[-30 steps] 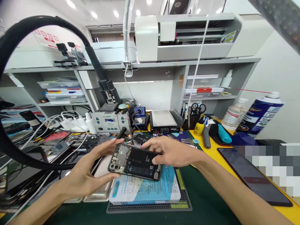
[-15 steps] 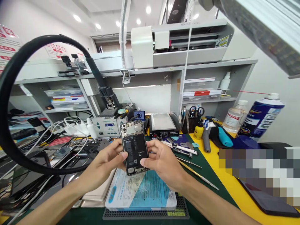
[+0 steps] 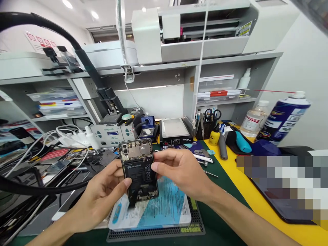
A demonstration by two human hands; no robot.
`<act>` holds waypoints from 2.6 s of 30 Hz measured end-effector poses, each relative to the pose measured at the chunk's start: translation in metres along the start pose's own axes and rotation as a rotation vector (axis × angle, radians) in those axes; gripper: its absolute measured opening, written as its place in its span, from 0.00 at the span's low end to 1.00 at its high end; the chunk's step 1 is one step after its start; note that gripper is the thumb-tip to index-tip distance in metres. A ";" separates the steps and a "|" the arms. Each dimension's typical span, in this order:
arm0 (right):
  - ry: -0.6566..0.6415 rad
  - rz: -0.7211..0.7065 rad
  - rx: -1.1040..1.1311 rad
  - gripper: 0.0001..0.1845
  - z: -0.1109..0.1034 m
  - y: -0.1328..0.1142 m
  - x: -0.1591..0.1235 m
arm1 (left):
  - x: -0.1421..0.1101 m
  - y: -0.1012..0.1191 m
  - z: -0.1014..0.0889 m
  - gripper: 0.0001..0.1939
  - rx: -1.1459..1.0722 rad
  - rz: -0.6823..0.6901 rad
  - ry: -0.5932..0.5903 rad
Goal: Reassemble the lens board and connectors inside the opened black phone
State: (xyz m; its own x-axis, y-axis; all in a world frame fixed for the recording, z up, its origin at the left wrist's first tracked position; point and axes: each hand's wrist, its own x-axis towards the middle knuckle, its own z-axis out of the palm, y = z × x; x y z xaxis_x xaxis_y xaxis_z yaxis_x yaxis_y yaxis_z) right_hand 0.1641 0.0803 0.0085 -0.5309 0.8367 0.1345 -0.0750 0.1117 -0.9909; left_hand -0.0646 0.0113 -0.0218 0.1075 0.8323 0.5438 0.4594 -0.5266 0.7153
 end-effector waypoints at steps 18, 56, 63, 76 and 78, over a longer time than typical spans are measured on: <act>-0.032 -0.034 0.005 0.09 0.018 0.004 -0.007 | -0.008 0.003 0.014 0.16 -0.346 -0.172 -0.098; -0.063 0.063 -0.209 0.24 0.034 0.009 -0.019 | -0.003 0.016 0.032 0.05 -0.414 -0.403 0.268; 0.011 0.072 -0.283 0.23 0.044 0.008 -0.021 | -0.001 0.017 0.034 0.09 -0.247 -0.379 0.327; 0.122 0.048 -0.239 0.16 0.050 0.019 -0.021 | -0.008 0.013 0.036 0.09 -0.197 -0.338 0.298; 0.126 0.053 -0.232 0.15 0.049 0.021 -0.021 | -0.008 0.013 0.037 0.10 -0.211 -0.342 0.289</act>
State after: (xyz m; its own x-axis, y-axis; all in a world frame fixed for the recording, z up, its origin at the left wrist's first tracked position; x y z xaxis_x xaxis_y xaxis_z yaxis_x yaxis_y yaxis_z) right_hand 0.1328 0.0385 -0.0148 -0.4182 0.9033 0.0953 0.1533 0.1736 -0.9728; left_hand -0.0272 0.0040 -0.0327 -0.2812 0.8973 0.3402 0.2342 -0.2797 0.9311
